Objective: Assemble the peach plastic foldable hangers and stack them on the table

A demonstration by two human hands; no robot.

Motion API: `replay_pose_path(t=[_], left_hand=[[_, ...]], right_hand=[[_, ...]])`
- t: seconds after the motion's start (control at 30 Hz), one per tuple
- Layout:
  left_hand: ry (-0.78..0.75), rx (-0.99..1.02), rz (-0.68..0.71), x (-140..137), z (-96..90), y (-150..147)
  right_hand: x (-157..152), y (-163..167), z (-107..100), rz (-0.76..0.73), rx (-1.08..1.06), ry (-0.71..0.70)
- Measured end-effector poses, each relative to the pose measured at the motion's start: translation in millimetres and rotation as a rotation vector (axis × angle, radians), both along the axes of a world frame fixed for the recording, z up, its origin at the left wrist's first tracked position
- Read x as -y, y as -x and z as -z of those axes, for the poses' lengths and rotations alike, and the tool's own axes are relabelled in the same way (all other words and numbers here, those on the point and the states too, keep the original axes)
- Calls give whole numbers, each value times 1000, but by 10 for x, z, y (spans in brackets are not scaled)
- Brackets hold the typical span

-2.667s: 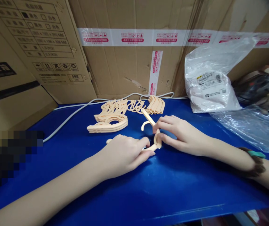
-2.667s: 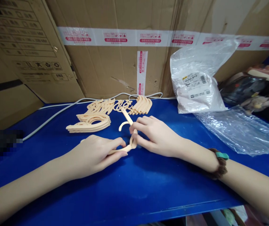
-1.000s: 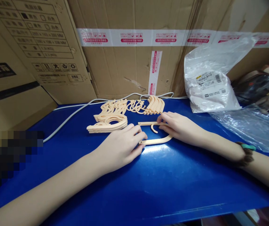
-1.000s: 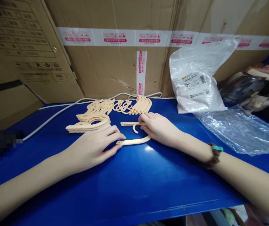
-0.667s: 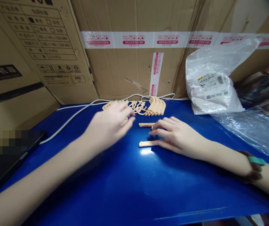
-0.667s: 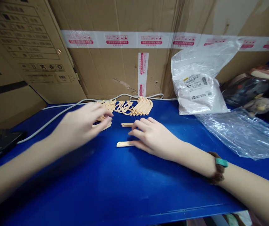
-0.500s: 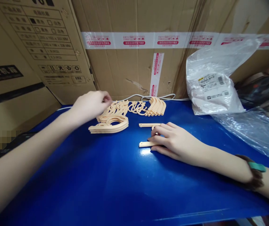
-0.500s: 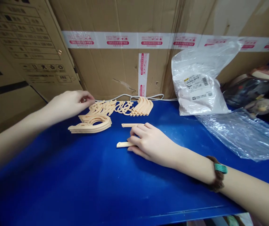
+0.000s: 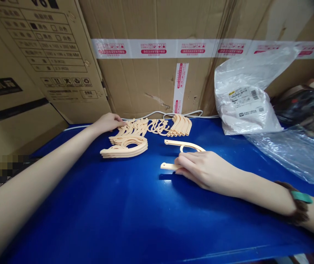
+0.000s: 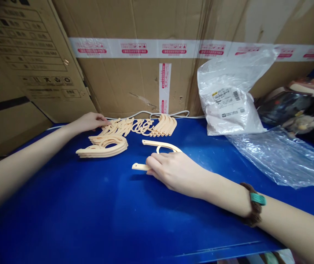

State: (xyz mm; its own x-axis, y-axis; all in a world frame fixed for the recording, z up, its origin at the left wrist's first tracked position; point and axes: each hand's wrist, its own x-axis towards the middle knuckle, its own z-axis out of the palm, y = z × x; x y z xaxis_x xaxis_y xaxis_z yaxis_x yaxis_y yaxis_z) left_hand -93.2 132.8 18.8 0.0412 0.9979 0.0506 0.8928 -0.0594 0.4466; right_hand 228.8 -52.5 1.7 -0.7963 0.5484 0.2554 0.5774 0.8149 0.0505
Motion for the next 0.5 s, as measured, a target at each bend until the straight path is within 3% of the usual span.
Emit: replay_pose_path(t=[0.2,0.5], left_hand=[[-24,33,-8,-76,24,13],[-83,88,-19,-50,-11,-31]], right_hand=[[24,-22,-26,52,38,86],[41,-16,-43,57,48,44]])
